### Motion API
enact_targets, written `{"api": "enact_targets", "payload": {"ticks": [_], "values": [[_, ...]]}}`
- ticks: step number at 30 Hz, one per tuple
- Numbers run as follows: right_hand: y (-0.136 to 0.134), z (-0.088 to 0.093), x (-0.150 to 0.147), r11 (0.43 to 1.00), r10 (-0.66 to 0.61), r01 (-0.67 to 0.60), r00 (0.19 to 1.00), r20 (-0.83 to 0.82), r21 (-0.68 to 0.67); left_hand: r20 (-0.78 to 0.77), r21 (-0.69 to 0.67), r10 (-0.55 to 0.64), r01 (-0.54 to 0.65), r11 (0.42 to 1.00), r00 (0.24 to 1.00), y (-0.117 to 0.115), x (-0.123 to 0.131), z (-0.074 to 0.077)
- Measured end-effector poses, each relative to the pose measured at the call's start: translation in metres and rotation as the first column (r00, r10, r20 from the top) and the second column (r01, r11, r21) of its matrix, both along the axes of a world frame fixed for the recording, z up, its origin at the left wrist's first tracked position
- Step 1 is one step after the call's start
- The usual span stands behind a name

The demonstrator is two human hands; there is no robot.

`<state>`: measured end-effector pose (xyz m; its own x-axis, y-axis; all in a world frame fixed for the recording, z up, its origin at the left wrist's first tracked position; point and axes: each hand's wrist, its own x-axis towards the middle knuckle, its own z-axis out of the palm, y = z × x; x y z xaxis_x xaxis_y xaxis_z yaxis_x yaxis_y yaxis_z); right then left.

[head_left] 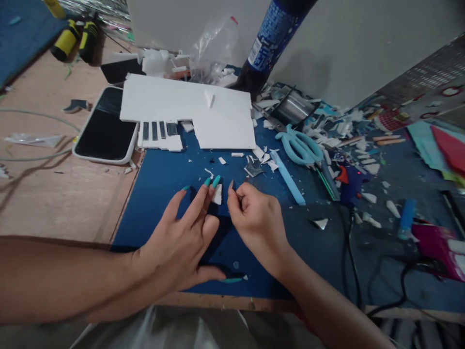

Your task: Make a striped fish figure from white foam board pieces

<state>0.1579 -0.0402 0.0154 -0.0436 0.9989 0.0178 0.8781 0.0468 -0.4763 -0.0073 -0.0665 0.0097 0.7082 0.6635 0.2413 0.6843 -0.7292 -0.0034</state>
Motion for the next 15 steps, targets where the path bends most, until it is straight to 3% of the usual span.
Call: {"api": "enact_targets", "payload": {"ticks": [15], "values": [[-0.0009,-0.0031,-0.0017,0.998,0.032,-0.043,0.960,0.278,0.035,0.010,-0.022,0.038,-0.038,0.999,0.999,-0.0017,0.0003,0.0007]]}}
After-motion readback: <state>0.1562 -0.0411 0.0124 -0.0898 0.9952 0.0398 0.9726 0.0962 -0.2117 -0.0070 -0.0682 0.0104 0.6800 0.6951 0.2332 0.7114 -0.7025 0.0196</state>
